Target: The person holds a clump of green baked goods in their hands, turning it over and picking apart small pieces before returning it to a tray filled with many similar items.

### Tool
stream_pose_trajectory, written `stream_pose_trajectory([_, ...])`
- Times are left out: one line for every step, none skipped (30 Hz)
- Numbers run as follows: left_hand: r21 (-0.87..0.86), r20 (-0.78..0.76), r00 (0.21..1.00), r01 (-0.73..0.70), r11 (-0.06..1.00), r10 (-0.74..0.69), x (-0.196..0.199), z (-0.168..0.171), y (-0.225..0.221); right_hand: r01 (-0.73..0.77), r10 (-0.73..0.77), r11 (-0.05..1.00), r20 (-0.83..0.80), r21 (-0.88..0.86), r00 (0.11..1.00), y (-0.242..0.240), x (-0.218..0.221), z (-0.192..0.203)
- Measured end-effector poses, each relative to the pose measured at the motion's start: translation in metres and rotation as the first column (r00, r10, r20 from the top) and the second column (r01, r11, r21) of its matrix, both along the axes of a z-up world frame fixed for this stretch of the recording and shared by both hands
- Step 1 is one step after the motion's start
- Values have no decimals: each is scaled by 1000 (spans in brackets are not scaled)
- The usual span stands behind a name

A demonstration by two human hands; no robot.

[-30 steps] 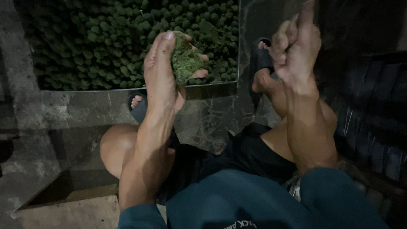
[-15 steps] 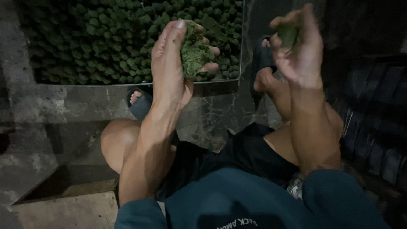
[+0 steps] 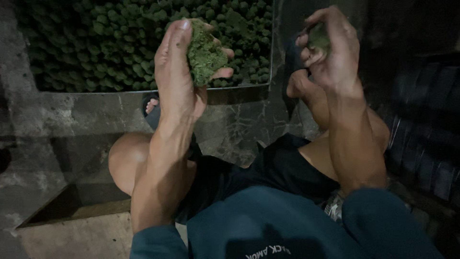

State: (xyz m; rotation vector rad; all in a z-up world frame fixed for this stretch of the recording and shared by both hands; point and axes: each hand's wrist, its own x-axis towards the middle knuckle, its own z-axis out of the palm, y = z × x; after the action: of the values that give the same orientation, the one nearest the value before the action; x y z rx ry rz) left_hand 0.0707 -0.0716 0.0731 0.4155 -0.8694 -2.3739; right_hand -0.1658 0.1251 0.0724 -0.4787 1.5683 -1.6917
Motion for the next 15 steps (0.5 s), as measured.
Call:
stream_pose_trajectory([1,-8,1000,-7,1000,7,1,1,-1,50,-25,993,226,-103,974,0,-2,-6])
stream_pose_trajectory([-1,-11,1000,-12,1000,12,2,2,-2,44,-20,993,224,-106,974,2,-1,-15])
stream_pose_trajectory([-4,-3,1000,-14,1000,14,4,4,-2,30,-18,998,193,-60,981,3,2,-26])
stream_pose_trajectory([-6,6,1000,-15,1000,15,5,7,-3,18,-15,1000,163,-14,987,4,4,-39])
stream_pose_trajectory([-5,7,1000,-23,1000,23,6,9,-6,10,-8,1000,164,-14,986,6,5,-52])
stream_pose_trajectory([-7,12,999,-52,999,52,6,11,-10,-64,74,989,-72,136,995,7,6,-66])
stream_pose_trajectory([-11,17,996,-83,997,83,7,14,-15,-101,187,952,-288,290,939,5,7,-81])
stream_pose_trajectory([-13,19,996,-91,996,91,13,18,-23,-187,415,847,-401,497,817,3,7,-94])
stream_pose_trajectory([-42,42,987,-155,987,156,24,24,-34,-205,627,697,-446,687,639,2,7,-103])
stream_pose_trajectory([-73,62,973,-217,973,221,35,29,-43,-210,629,699,-448,683,636,-3,7,-110])
stream_pose_trajectory([-79,62,973,-217,973,222,43,34,-50,-215,733,495,-272,842,623,-11,11,-117])
stream_pose_trajectory([-62,44,961,-269,961,272,52,38,-56,-216,789,257,-75,942,610,-17,14,-120])
stream_pose_trajectory([-53,36,954,-295,954,297,55,39,-58,-217,789,259,-77,941,609,-21,15,-119])
stream_pose_trajectory([-44,27,946,-320,946,322,58,39,-59,-253,759,509,-291,823,583,-28,17,-116])
stream_pose_trajectory([-60,51,941,-330,942,333,60,39,-58,-298,670,711,-485,637,563,-34,21,-110])
